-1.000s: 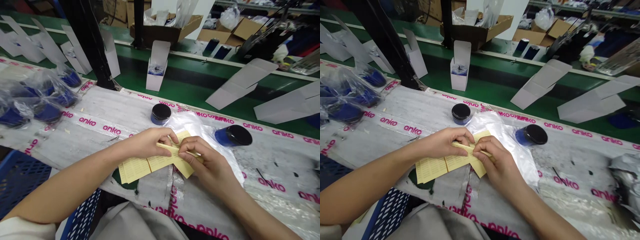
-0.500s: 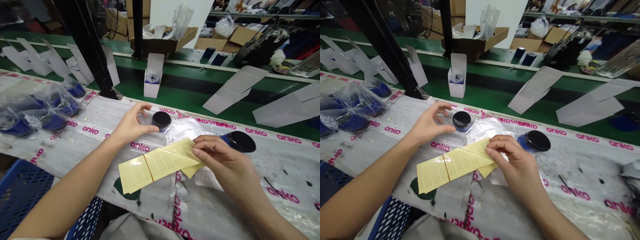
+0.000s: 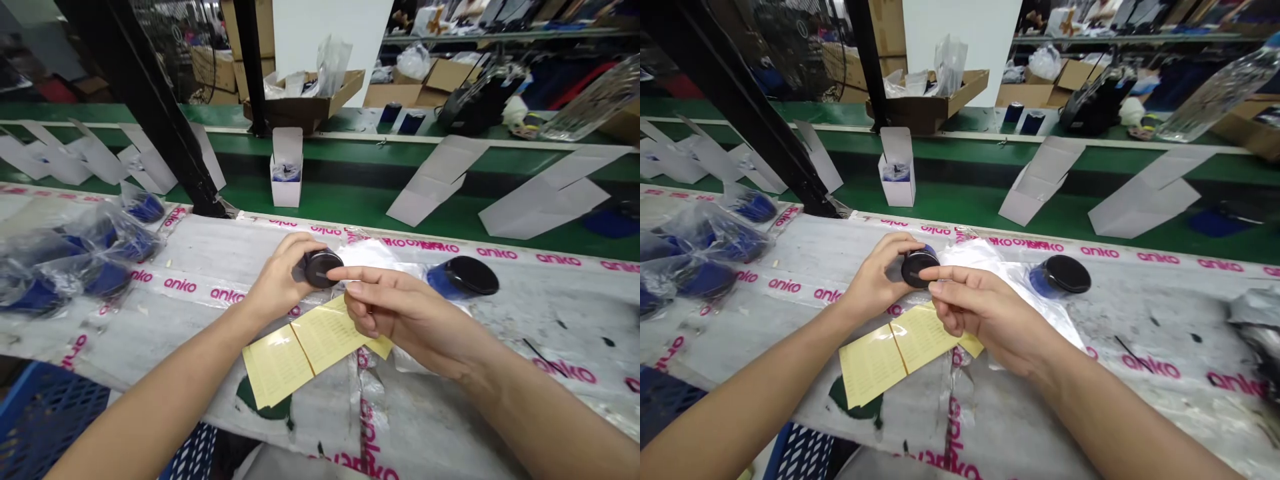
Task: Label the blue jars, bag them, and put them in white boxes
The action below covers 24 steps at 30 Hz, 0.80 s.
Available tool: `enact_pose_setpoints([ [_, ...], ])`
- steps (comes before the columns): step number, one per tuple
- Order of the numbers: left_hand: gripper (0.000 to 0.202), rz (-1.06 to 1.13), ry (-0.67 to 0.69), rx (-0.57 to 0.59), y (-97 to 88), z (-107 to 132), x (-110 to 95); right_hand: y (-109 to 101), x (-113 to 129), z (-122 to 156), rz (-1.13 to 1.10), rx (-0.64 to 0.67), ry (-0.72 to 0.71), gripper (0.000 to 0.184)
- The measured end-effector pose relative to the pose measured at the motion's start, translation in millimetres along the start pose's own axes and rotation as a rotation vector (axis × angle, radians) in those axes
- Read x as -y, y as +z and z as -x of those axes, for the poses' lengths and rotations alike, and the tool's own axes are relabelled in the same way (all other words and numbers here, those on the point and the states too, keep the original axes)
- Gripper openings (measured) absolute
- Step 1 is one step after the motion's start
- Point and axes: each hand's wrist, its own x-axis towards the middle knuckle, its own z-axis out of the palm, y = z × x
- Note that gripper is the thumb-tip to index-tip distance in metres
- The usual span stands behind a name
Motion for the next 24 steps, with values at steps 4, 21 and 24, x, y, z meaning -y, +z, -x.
enact_pose_setpoints([
  [4,0.046,0.054,-0.013,0.009,4.3,-0.4,0.5,-3.4,-3.9,0.0,0.0,0.016,-0.011,0.043],
  [21,0.045,0.086,-0.167,0.038,5.8,0.5,-3.7,-4.7,-5.5,-2.4,0.004,-0.008,-0.03,0.042],
  [24,0.045,0.084,-0.168,0.035,5.7,0.9,-3.3,-6.1,-6.6,-2.7,-0.007,0.009,-0.035,0.041],
])
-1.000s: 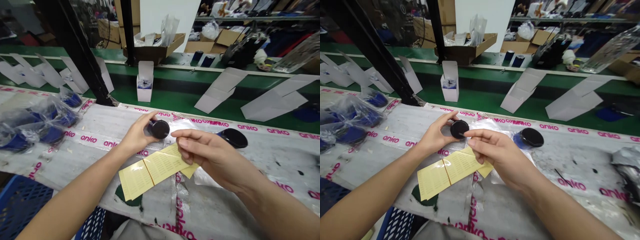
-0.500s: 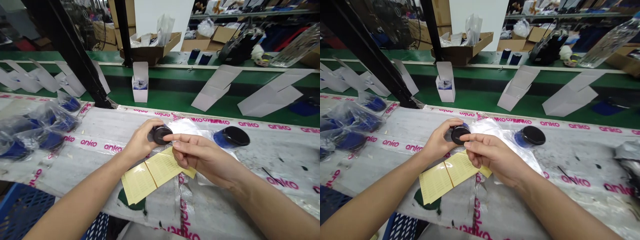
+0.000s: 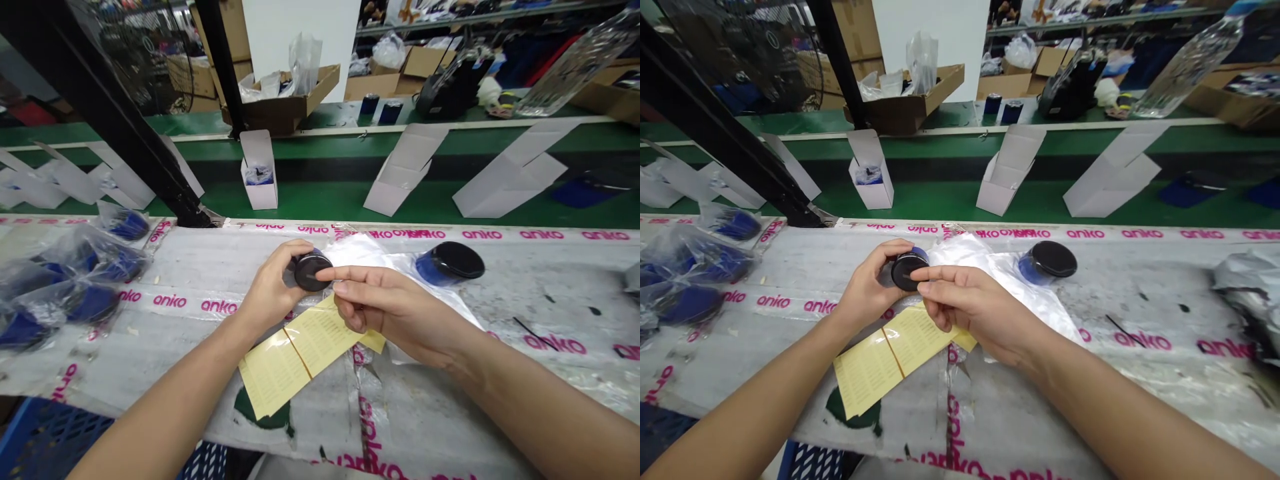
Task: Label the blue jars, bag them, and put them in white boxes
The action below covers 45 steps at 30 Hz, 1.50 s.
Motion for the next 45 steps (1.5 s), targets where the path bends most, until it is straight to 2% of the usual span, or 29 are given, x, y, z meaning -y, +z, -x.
enact_pose_setpoints([
  [9,0.048,0.027,-0.03,0.044,-1.8,-0.2,1.7,6.3,-0.8,1.0,0.025,-0.042,-0.057,0.043],
  [13,0.056,0.114,-0.077,0.177,-10.9,1.6,-1.8,7.0,-2.4,1.1,0.044,-0.068,-0.081,0.042],
  [16,0.05,0.172,-0.08,0.267,-15.3,1.7,-4.9,7.0,-5.5,1.3,0.045,-0.072,-0.091,0.039],
  [19,0.037,0.177,-0.095,0.183,-12.0,0.0,-4.8,8.6,-7.3,0.5,0.068,-0.074,-0.106,0.032],
  [21,0.034,0.149,-0.1,0.122,-8.1,-1.6,-3.7,9.2,-5.2,0.1,0.089,-0.065,-0.106,0.031],
  [24,0.037,0.128,-0.108,0.095,-4.8,-4.3,-3.7,5.8,4.8,3.3,0.128,-0.071,-0.158,0.047],
  [26,0.04,0.12,-0.142,0.078,-4.8,-6.1,-5.9,0.1,13.3,9.2,0.24,-0.132,-0.272,0.05],
  [30,0.034,0.015,-0.189,0.047,-3.1,-9.0,-13.6,-16.2,15.7,24.4,0.784,-0.238,-0.438,0.011],
  [33,0.025,-0.086,-0.142,0.031,3.1,-11.3,-17.3,-27.4,-3.3,29.6,1.152,-0.243,-0.553,0.016],
  [35,0.024,-0.125,-0.114,0.029,8.0,-13.7,-16.3,-31.6,-19.8,28.6,1.268,-0.242,-0.628,0.028],
  [36,0.025,-0.133,-0.105,0.03,9.9,-15.1,-14.8,-32.7,-26.9,27.3,1.303,-0.243,-0.657,0.027],
  [41,0.03,-0.257,-0.047,-0.009,6.9,-18.9,-12.2,-32.4,-39.4,21.9,1.276,-0.204,-0.722,0.02],
  [43,0.034,-0.321,0.098,-0.047,0.7,-14.2,-21.4,-31.8,-37.6,22.7,1.222,-0.202,-0.73,0.019],
  [45,0.041,-0.297,0.25,0.021,-4.5,-5.1,-35.3,-31.3,-35.5,24.6,1.178,-0.215,-0.749,0.019],
])
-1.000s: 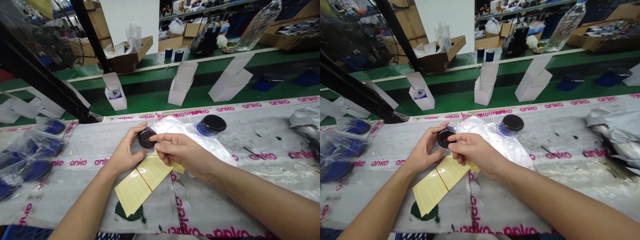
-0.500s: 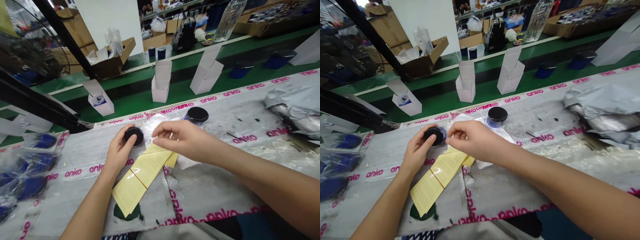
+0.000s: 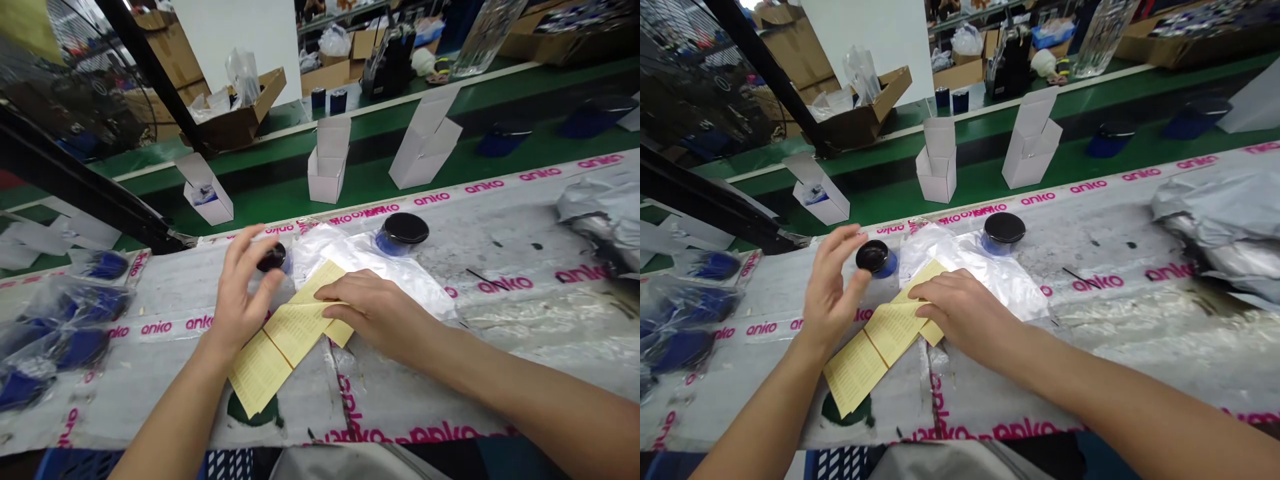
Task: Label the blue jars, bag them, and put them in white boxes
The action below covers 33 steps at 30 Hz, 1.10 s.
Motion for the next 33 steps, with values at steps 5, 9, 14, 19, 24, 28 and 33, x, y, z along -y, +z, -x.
enact_pose_setpoints([
  [5,0.075,0.275,-0.18,0.478,-4.4,17.4,-24.6,-2.2,4.7,1.7,-0.087,0.014,-0.02,0.024],
  [9,0.06,0.459,-0.419,0.477,3.2,20.6,-18.2,3.2,6.4,2.7,-0.063,0.055,-0.054,0.022],
  [14,0.036,0.528,-0.519,0.515,0.8,19.5,-12.3,12.1,8.1,2.1,0.003,0.068,-0.009,0.023],
  [19,0.032,0.516,-0.6,0.566,-1.5,18.8,-16.1,13.2,10.8,1.4,0.032,0.094,0.136,0.018],
  [24,0.02,0.484,-0.589,0.563,0.8,16.8,-17.2,15.3,10.6,4.3,0.073,0.017,-0.061,0.02],
  [28,0.019,0.462,-0.562,0.581,0.1,16.5,-19.1,16.7,9.7,7.3,0.137,0.01,-0.1,0.017],
  [33,0.023,0.414,-0.594,0.588,-0.9,16.5,-19.6,16.8,9.9,8.9,0.211,0.0,-0.16,0.022],
])
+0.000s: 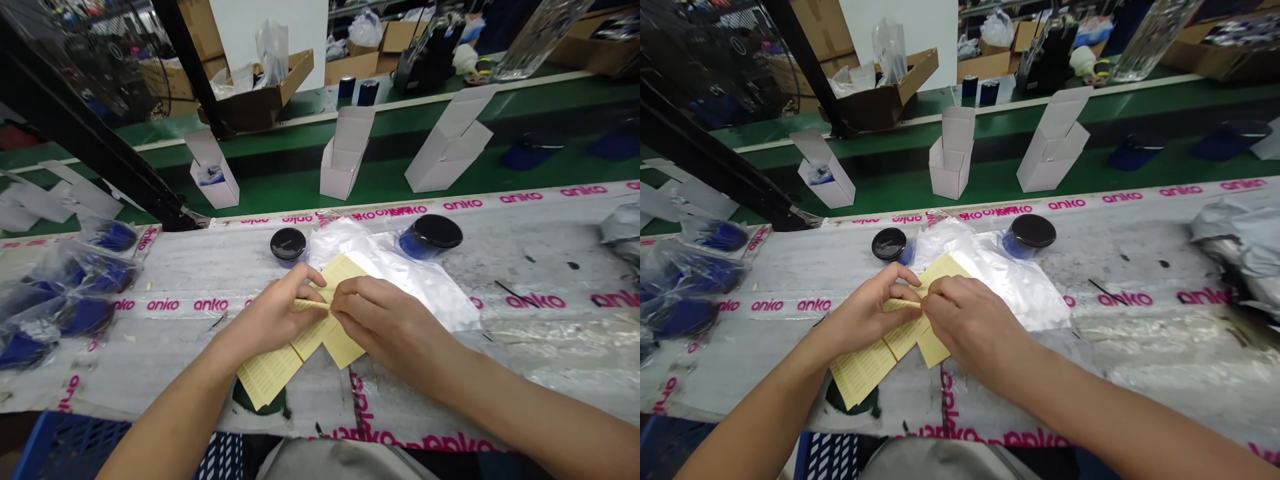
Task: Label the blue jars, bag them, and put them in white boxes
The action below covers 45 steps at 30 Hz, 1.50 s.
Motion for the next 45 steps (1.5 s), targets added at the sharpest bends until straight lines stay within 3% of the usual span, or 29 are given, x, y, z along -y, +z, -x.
enact_pose_setpoints([
  [3,0.033,0.034,-0.011,0.02,1.2,-0.8,0.5,-2.8,-1.5,-1.4,-0.091,-0.021,0.025,0.023],
  [6,0.046,0.093,-0.002,0.02,5.2,-2.9,2.0,-6.1,-5.0,-3.8,-0.293,-0.023,0.138,0.021],
  [12,0.041,0.15,-0.04,-0.041,13.6,-8.2,4.1,-7.4,-8.5,-10.1,-0.56,-0.049,0.279,0.015],
  [16,0.032,-0.034,0.085,-0.094,14.0,-7.2,6.0,-33.1,-20.9,-11.5,-0.557,-0.19,0.39,0.011],
  [18,0.028,-0.183,0.21,-0.125,13.4,-6.4,8.7,-55.7,-35.6,-7.8,-0.362,-0.329,0.405,0.026],
  [20,0.032,-0.302,0.369,-0.15,12.9,-6.3,11.4,-76.9,-53.9,-1.2,-0.1,-0.375,0.418,0.054],
  [23,0.04,-0.378,0.598,-0.212,13.1,-6.6,11.9,-92.5,-78.9,8.8,0.111,-0.207,0.561,0.094],
  [26,0.036,-0.344,0.67,-0.272,14.9,-6.1,9.2,-88.4,-87.9,11.3,0.073,-0.122,0.668,0.095],
  [28,0.035,-0.287,0.615,-0.321,17.3,-6.2,8.1,-81.2,-81.1,8.4,-0.03,-0.199,0.597,0.09],
  [31,0.048,-0.15,0.533,-0.396,22.6,-8.5,8.3,-68.8,-56.9,1.7,-0.279,-0.271,0.341,0.084],
  [36,0.087,-0.034,0.517,-0.339,28.7,-13.1,9.4,-45.4,-19.9,-3.9,-0.423,-0.16,0.028,0.078],
  [39,0.086,0.006,0.49,-0.306,29.6,-13.1,10.9,-33.1,-14.2,-4.6,-0.38,-0.137,-0.027,0.074],
  [45,0.089,0.078,0.507,-0.361,30.1,-13.0,11.1,-16.3,-17.4,-1.0,-0.494,-0.206,0.057,0.08],
])
